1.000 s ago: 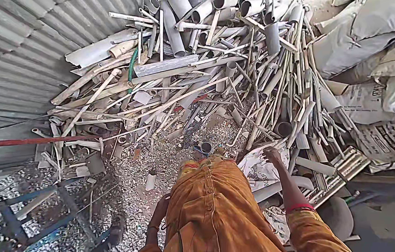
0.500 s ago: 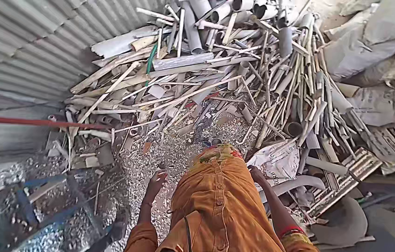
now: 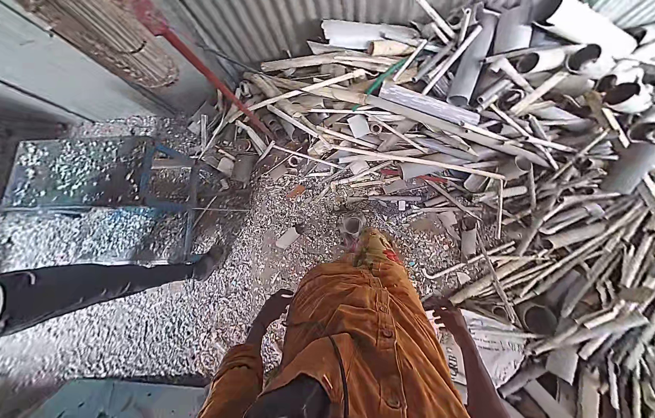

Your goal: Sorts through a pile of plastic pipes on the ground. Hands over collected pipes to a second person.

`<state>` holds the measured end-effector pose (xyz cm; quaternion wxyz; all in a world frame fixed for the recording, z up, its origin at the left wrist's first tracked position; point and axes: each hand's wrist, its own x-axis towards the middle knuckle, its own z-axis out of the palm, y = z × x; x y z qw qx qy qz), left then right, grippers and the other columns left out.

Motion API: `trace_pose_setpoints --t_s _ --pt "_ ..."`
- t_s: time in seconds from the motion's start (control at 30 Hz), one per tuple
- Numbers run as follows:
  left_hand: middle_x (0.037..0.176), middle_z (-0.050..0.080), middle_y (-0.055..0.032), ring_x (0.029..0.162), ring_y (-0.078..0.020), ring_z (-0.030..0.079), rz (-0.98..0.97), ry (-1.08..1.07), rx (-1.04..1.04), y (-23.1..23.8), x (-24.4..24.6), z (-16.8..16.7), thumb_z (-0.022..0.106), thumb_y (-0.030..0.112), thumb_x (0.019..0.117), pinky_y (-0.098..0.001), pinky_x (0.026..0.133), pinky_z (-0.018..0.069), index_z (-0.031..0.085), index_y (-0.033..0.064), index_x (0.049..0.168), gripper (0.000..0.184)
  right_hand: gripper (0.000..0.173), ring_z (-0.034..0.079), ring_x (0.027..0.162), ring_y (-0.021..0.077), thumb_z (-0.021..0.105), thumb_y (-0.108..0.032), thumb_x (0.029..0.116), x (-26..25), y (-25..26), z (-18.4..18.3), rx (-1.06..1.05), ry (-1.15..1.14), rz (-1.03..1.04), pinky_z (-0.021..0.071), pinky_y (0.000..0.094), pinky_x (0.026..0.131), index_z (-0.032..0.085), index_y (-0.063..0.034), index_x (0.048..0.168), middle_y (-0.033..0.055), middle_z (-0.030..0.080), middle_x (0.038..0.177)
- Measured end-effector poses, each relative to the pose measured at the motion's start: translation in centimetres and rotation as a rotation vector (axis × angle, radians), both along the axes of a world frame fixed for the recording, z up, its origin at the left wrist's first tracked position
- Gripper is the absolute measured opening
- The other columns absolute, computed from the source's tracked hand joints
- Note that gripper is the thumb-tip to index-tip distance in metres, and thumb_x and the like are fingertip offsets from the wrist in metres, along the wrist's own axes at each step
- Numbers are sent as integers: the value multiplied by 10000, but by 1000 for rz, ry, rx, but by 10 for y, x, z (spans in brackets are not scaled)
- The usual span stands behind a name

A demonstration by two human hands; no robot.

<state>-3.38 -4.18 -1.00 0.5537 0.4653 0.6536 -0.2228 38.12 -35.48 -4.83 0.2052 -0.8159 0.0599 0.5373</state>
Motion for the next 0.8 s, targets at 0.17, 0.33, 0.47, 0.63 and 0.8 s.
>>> trace_pose_setpoints --t_s 0.17,0.33,0.47,0.63,0.8 --pt "1260 662 -239 1125 -340 662 87 -123 158 -33 -4 4 552 168 1059 -498 980 509 523 11 1420 394 297 703 982 372 559 -145 1058 49 48 -13 81 -26 303 553 538 870 638 9 1299 253 702 1144" --pt "1395 594 -226 1296 -323 584 184 -136 227 -65 -8 9 531 116 1060 -460 1126 425 505 7 1451 407 286 704 955 347 541 -159 1066 82 101 -11 159 -130 352 548 527 859 657 -2 1274 236 707 1134" --pt "1215 665 -279 1098 -325 678 120 -473 373 -95 -76 -74 493 189 1075 -428 939 560 587 -67 1328 372 294 694 884 294 507 -165 1083 83 119 -5 253 -123 163 552 473 783 636 -15 1301 214 705 1114" --pt "1308 663 -184 1227 -332 630 -209 -89 283 -63 -45 -66 536 316 1048 -548 1049 491 616 100 1372 398 270 674 833 259 539 -165 1062 56 72 -15 202 -55 129 547 444 754 655 -36 1270 182 705 1057" --pt "1329 641 -217 1256 -340 607 -356 -149 288 -8 76 -17 608 157 1027 -508 1103 441 606 -6 1339 353 308 697 970 361 589 -187 1028 14 -11 -31 107 -17 61 543 534 889 663 9 1253 250 698 1130"
